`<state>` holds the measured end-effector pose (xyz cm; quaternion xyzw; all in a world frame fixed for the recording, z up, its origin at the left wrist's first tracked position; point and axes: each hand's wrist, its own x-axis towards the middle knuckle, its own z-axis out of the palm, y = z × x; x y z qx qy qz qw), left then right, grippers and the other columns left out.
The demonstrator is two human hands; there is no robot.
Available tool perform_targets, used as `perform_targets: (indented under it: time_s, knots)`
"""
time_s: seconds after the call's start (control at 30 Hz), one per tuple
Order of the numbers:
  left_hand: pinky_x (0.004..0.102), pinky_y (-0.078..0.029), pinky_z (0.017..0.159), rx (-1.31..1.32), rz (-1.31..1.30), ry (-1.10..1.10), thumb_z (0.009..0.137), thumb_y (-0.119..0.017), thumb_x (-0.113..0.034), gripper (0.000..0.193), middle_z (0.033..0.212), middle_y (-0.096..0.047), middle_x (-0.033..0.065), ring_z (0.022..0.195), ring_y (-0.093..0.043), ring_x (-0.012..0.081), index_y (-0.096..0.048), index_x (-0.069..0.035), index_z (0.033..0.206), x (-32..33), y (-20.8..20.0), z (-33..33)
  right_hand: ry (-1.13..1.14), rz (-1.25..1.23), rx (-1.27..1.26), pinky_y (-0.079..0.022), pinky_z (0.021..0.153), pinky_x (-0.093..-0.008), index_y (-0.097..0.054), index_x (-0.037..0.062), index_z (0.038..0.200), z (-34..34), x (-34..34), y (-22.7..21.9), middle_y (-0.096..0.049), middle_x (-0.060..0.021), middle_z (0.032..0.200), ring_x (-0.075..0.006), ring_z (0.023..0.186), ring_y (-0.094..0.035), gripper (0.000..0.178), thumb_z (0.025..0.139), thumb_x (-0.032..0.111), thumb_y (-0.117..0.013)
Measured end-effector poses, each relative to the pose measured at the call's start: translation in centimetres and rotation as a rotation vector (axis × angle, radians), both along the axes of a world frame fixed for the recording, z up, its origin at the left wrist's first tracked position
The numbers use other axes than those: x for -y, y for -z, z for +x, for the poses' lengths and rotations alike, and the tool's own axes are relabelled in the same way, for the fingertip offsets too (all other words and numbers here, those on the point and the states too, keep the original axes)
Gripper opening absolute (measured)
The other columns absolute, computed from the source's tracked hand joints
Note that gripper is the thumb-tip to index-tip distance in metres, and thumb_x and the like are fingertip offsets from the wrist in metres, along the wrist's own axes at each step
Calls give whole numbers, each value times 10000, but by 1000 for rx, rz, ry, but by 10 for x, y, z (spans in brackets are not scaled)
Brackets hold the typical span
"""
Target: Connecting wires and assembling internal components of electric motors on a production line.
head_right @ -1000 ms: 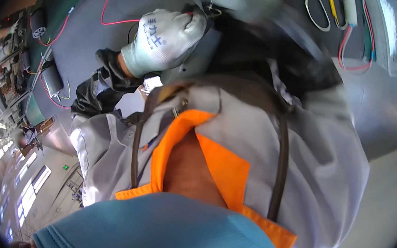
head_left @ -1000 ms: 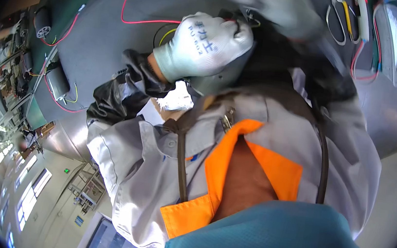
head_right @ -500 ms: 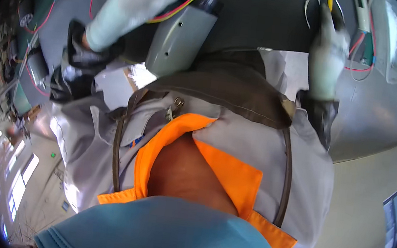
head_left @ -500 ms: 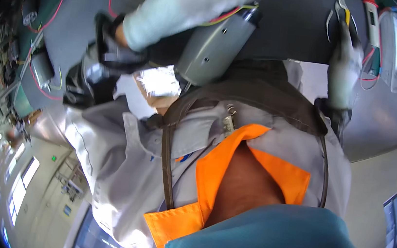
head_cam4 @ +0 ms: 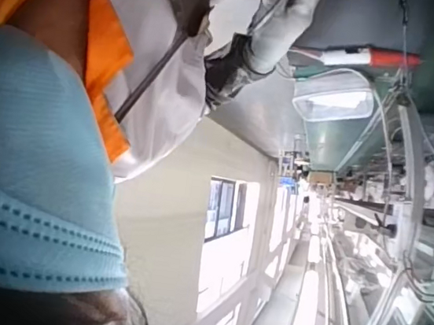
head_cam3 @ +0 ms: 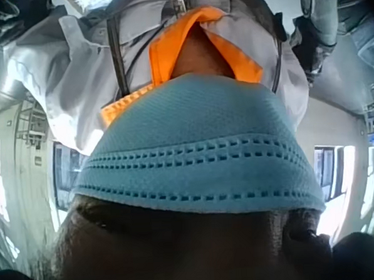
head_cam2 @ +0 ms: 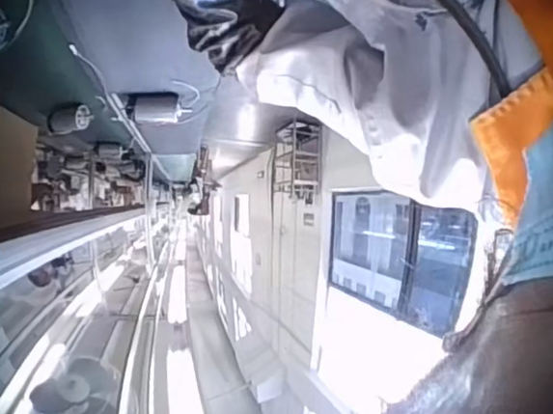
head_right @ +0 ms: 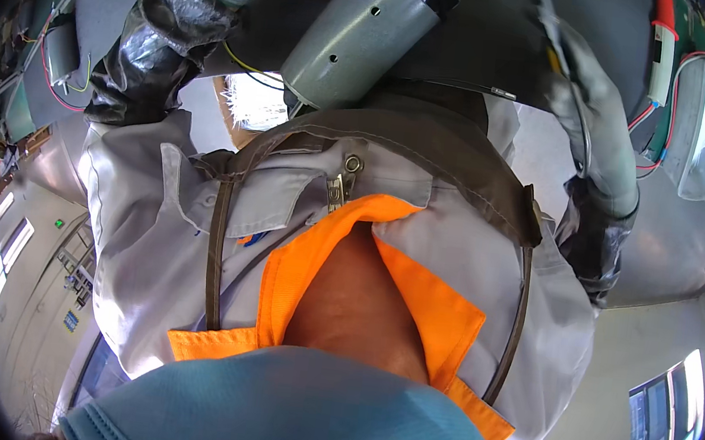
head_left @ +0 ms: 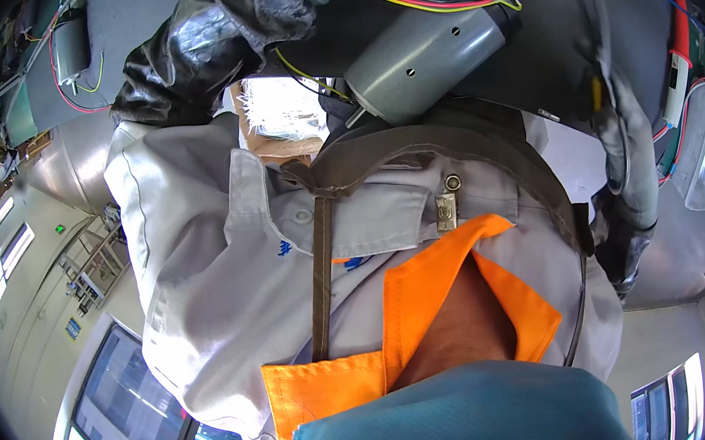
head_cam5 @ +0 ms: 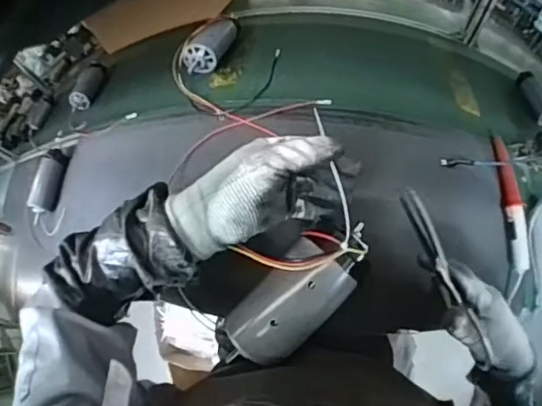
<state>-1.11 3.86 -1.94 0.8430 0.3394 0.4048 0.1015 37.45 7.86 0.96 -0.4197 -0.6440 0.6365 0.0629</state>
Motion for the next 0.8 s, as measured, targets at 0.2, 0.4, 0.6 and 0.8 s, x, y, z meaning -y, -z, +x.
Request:
perform_targets:
  time_s: [0.2, 0.4, 0.6, 0.8]
  knots:
    - [400, -495, 1065, 531, -502, 167, 991, -584, -117, 406, 1277, -677, 214, 1201, -645, 316, -561, 74, 1349, 9, 17, -1, -452, 809, 218, -530, 899, -330, -524, 93, 1474, -56, -5, -11, -658, -167, 1194, -190, 1042, -672, 648, 857, 67, -720]
    - [392, -508, 972, 854, -1023, 117, 1007, -589, -246, 404, 1100, -723, 231, 1040, -687, 315, -670, 120, 1157, 31, -36, -27, -317, 537, 438, -565, 790, -392, -558, 88, 1424, -61, 0, -24, -734, -182, 977, -364, 881, -727, 641, 906, 397, -775]
    - [452, -505, 985, 309, -545, -214, 802, -800, -376, 657, 1298, -622, 214, 1154, -625, 379, -617, -16, 1321, 125, -52, -18, -94, 966, 512, -540, 753, -355, -668, 82, 1291, -16, -17, 15, -717, -154, 943, -244, 853, -698, 384, 949, 247, -722]
    - [510, -457, 1038, 16, -298, -449, 748, -695, -313, 709, 1387, -558, 254, 1213, -573, 443, -594, -13, 1383, 126, 24, 67, -125, -549, -71, -499, 752, -211, -705, -24, 1190, -73, 13, 41, -700, 23, 977, -39, 835, -594, 371, 979, 278, -746]
